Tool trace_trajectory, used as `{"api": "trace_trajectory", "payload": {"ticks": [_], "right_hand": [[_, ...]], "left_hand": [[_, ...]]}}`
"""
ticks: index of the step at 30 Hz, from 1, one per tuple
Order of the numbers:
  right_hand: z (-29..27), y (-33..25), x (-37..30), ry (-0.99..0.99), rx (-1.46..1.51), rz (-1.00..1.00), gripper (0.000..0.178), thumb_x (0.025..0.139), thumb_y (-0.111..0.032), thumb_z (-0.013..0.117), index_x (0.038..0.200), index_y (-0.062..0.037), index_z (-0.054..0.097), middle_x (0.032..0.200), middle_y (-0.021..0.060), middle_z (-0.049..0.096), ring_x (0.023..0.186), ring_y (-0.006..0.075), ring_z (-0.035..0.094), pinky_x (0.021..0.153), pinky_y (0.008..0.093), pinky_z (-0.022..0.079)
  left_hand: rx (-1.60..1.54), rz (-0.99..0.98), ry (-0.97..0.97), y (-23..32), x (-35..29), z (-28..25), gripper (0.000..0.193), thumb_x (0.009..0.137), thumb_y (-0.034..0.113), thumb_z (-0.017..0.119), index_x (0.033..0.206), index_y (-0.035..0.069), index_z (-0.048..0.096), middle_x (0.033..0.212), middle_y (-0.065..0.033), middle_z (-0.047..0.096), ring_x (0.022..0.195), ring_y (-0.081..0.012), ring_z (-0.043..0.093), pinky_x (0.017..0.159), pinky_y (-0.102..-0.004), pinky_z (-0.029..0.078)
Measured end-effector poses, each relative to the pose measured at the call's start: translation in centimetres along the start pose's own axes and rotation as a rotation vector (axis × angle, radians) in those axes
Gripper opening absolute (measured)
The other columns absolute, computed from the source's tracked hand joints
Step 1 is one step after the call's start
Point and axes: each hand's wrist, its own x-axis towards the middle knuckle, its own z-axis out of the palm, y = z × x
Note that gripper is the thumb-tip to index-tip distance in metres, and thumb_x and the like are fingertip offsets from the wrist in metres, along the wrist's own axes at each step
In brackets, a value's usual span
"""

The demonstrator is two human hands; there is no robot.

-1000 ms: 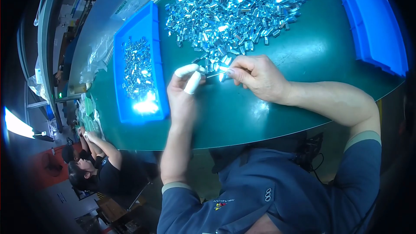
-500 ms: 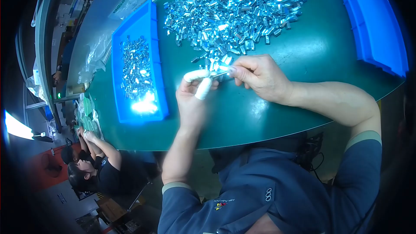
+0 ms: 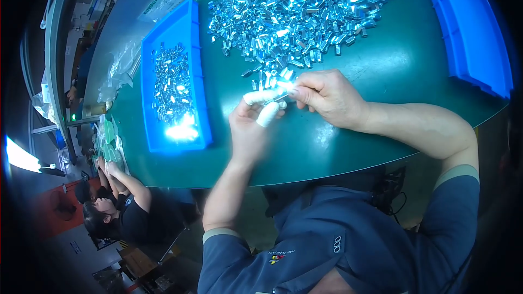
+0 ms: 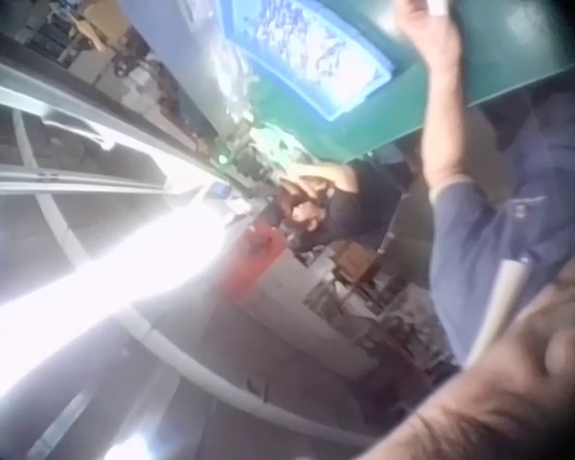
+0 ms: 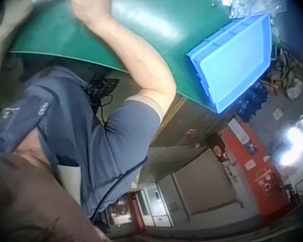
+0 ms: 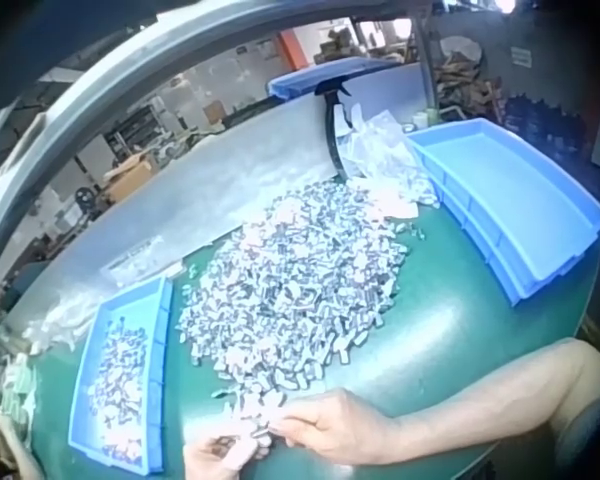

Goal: The person assembles or inspects small metal parts and white components using tweezers at a green table, taking items from a blue bin.

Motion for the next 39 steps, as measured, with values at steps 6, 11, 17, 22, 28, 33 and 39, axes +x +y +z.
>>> {"api": "trace_trajectory", "payload": {"ticks": [6,11,17,22,28,33,39], "right_hand": [[0.2,0.6,-0.1,-0.092,-0.152,-0.069,0.035,0.102,-0.031,0.063,0.079,-0.0059,0.07,0.068,0.0104,0.067,0.06,0.02,0.065,0.057,0.0374,0.048],[0.2,-0.6,-0.1,-0.039,-0.033,0.007,0.022,0.099,-0.023,0.067,0.088,-0.0038,0.068,0.071,0.0107,0.068,0.063,0.024,0.066,0.059,0.0381,0.049],[0.1,0.1,-0.1,0.002,-0.064,-0.092,0.015,0.096,-0.017,0.069,0.091,-0.0028,0.066,0.077,0.0117,0.067,0.069,0.0238,0.067,0.062,0.0368,0.05],[0.0,0.3,-0.2,-0.012,-0.137,-0.074,0.021,0.098,-0.021,0.067,0.087,-0.0036,0.066,0.072,0.0106,0.066,0.067,0.0237,0.066,0.06,0.038,0.049],[0.1,0.0,0.0,-0.064,-0.135,0.01,0.034,0.103,-0.028,0.06,0.079,-0.0046,0.065,0.061,0.009,0.062,0.056,0.021,0.063,0.054,0.0377,0.047],[-0.3,-0.7,-0.1,-0.129,-0.043,0.08,0.039,0.108,-0.029,0.055,0.08,-0.0035,0.064,0.059,0.003,0.059,0.053,0.0104,0.055,0.051,0.0296,0.043],[-0.4,-0.2,0.1,-0.021,0.09,0.147,0.042,0.109,-0.032,0.053,0.08,-0.0036,0.064,0.062,0.0015,0.061,0.052,0.0072,0.054,0.048,0.0249,0.042]], "left_hand": [[0.017,0.022,-0.034,0.1,-0.3,0.8,0.021,0.095,0.004,0.072,0.115,-0.002,0.066,0.098,-0.0126,0.073,0.083,-0.0163,0.072,0.077,-0.0278,0.06],[0.003,0.013,0.012,0.0,0.0,0.4,0.022,0.095,0.005,0.072,0.116,-0.002,0.066,0.099,-0.0123,0.074,0.083,-0.0168,0.073,0.076,-0.0275,0.06],[0.026,0.02,-0.032,0.4,-0.1,0.4,0.022,0.096,0.005,0.071,0.117,-0.002,0.066,0.102,-0.0126,0.074,0.086,-0.0178,0.073,0.077,-0.0279,0.059],[0.14,0.051,-0.054,0.0,-0.2,0.4,0.02,0.098,0.006,0.069,0.116,-0.002,0.067,0.103,-0.0122,0.074,0.088,-0.0168,0.072,0.079,-0.0286,0.059],[0.289,0.148,-0.018,-0.5,-0.5,0.3,0.017,0.098,0.006,0.069,0.114,-0.003,0.067,0.102,-0.0106,0.074,0.087,-0.015,0.072,0.078,-0.0276,0.058],[0.508,0.314,-0.019,0.2,-0.7,-0.9,0.018,0.096,0.001,0.07,0.114,-0.003,0.067,0.101,-0.0101,0.074,0.088,-0.0155,0.072,0.08,-0.028,0.058],[0.95,0.496,0.33,3.2,0.3,-8.9,0.022,0.095,0.002,0.072,0.117,-0.001,0.069,0.104,-0.0082,0.074,0.09,-0.0153,0.071,0.082,-0.0289,0.057]]}}
